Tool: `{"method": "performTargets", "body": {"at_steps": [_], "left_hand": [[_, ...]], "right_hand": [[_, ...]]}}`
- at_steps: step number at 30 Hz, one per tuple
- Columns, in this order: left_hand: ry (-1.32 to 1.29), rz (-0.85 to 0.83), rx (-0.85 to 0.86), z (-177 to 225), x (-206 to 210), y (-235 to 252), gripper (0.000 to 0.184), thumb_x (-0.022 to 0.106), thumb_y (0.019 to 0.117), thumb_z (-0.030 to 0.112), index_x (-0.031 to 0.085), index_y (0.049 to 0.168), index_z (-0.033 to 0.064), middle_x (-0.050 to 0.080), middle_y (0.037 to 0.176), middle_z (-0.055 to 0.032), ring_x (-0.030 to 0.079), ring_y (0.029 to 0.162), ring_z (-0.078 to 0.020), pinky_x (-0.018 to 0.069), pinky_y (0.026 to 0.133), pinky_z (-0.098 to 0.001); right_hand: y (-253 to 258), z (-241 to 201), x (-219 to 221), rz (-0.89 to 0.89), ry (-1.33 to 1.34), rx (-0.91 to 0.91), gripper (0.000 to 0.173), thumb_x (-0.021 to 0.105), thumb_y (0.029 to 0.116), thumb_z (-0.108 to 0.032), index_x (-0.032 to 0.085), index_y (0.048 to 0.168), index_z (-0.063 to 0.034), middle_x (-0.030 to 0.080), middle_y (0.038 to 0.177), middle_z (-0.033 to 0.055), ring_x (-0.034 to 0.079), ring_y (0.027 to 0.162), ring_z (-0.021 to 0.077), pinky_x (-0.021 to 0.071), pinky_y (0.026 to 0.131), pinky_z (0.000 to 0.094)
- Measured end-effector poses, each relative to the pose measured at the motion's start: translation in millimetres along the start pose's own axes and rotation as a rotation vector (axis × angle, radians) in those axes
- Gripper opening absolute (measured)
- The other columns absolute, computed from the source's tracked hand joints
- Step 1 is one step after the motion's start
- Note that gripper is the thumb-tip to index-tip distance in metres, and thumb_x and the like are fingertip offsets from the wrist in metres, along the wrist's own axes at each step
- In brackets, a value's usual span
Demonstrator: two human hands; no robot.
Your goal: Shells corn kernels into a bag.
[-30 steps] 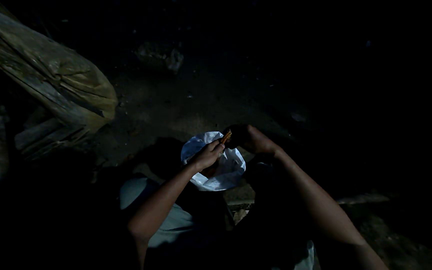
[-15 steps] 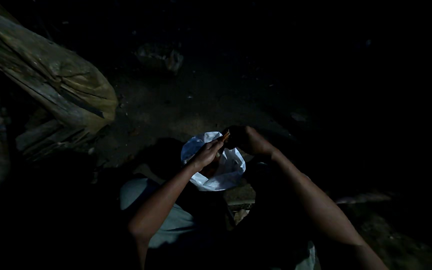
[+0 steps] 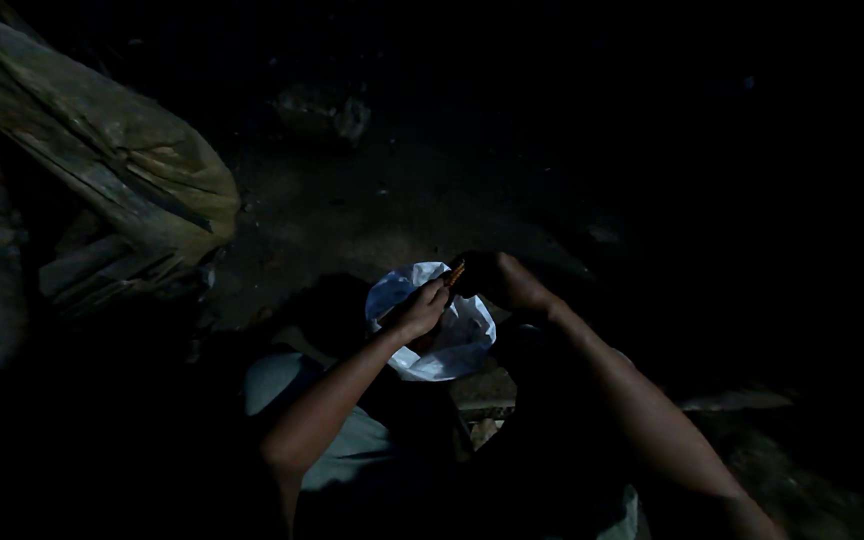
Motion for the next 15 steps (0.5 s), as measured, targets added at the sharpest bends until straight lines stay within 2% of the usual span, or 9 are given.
{"method": "performTargets", "body": {"at_steps": [1, 2, 3, 6, 7, 9, 11, 13, 15], "left_hand": [[-0.001, 0.000, 0.009, -1, 2, 2, 0.040, 0.033, 0.1121, 0.016, 0.050, 0.142, -0.0044, 0.060, 0.129, -0.0244, 0.060, 0.114, -0.0310, 0.0482, 0.099, -0.0475], [-0.016, -0.008, 0.013, -1, 3, 3, 0.040, 0.034, 0.1113, 0.014, 0.052, 0.140, -0.0061, 0.060, 0.130, -0.0255, 0.061, 0.117, -0.0320, 0.0477, 0.102, -0.0482], [-0.035, -0.008, 0.011, 0, 3, 3, 0.038, 0.035, 0.1104, 0.013, 0.054, 0.136, -0.0077, 0.061, 0.127, -0.0262, 0.061, 0.114, -0.0321, 0.0482, 0.099, -0.0482], [-0.134, 0.022, -0.041, 6, 0, -4, 0.034, 0.040, 0.1093, 0.015, 0.060, 0.123, -0.0084, 0.062, 0.118, -0.0238, 0.059, 0.106, -0.0280, 0.0471, 0.092, -0.0449], [-0.166, 0.031, -0.035, 6, 0, -4, 0.037, 0.039, 0.1104, 0.017, 0.061, 0.124, -0.0089, 0.062, 0.121, -0.0247, 0.059, 0.110, -0.0290, 0.0461, 0.096, -0.0456], [-0.176, 0.002, 0.015, 2, -2, -1, 0.045, 0.034, 0.1131, 0.022, 0.056, 0.136, -0.0090, 0.059, 0.136, -0.0280, 0.057, 0.127, -0.0337, 0.0422, 0.109, -0.0488], [-0.112, 0.000, 0.069, -3, -2, 1, 0.044, 0.034, 0.1134, 0.022, 0.056, 0.136, -0.0086, 0.060, 0.131, -0.0294, 0.059, 0.121, -0.0363, 0.0448, 0.104, -0.0511], [-0.067, 0.020, 0.093, -4, -3, 0, 0.042, 0.035, 0.1132, 0.021, 0.059, 0.133, -0.0080, 0.063, 0.123, -0.0291, 0.062, 0.112, -0.0364, 0.0475, 0.098, -0.0518], [-0.071, 0.023, 0.074, -3, -6, -2, 0.041, 0.036, 0.1128, 0.020, 0.057, 0.138, -0.0047, 0.063, 0.128, -0.0261, 0.062, 0.117, -0.0339, 0.0469, 0.102, -0.0502]], "right_hand": [[-1, 0, 0, -0.004, 0.001, 0.008, 0.028, 0.067, 0.0965, -0.003, 0.063, 0.124, 0.0030, 0.071, 0.104, 0.0151, 0.070, 0.086, 0.0197, 0.0582, 0.083, 0.0392], [-3, 0, 1, -0.004, 0.005, 0.017, 0.026, 0.067, 0.0969, -0.003, 0.063, 0.123, 0.0024, 0.071, 0.103, 0.0146, 0.070, 0.086, 0.0195, 0.0581, 0.083, 0.0395], [-3, 0, 2, -0.004, -0.005, 0.007, 0.025, 0.067, 0.0967, -0.004, 0.064, 0.121, 0.0022, 0.071, 0.101, 0.0140, 0.070, 0.084, 0.0188, 0.0584, 0.082, 0.0394], [-1, 1, 7, -0.026, -0.099, -0.040, 0.025, 0.066, 0.0982, -0.005, 0.065, 0.122, 0.0018, 0.070, 0.103, 0.0164, 0.069, 0.085, 0.0246, 0.0578, 0.082, 0.0471], [-2, 3, 8, -0.023, -0.117, -0.065, 0.025, 0.066, 0.0984, -0.005, 0.064, 0.122, 0.0016, 0.070, 0.103, 0.0169, 0.069, 0.084, 0.0254, 0.0580, 0.081, 0.0479], [0, 11, 9, 0.003, -0.134, -0.097, 0.024, 0.066, 0.0981, -0.005, 0.065, 0.122, 0.0005, 0.071, 0.101, 0.0162, 0.070, 0.082, 0.0258, 0.0584, 0.079, 0.0491], [0, 13, 9, 0.009, -0.121, -0.096, 0.028, 0.065, 0.0974, -0.001, 0.064, 0.125, 0.0020, 0.071, 0.103, 0.0180, 0.070, 0.083, 0.0276, 0.0585, 0.081, 0.0503], [1, 14, 8, 0.000, -0.070, -0.079, 0.034, 0.065, 0.0974, 0.000, 0.060, 0.131, 0.0034, 0.070, 0.107, 0.0184, 0.070, 0.085, 0.0257, 0.0586, 0.081, 0.0473], [3, 17, 8, 0.000, 0.010, -0.057, 0.034, 0.065, 0.0985, -0.004, 0.060, 0.132, 0.0027, 0.070, 0.109, 0.0165, 0.069, 0.089, 0.0218, 0.0583, 0.083, 0.0429]]}}
Point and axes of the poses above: each hand's wrist, its own y-axis towards the middle knuckle, its own x-axis out of the palm, z = x × y, the point moved 3 cm from there along y, towards the middle knuckle
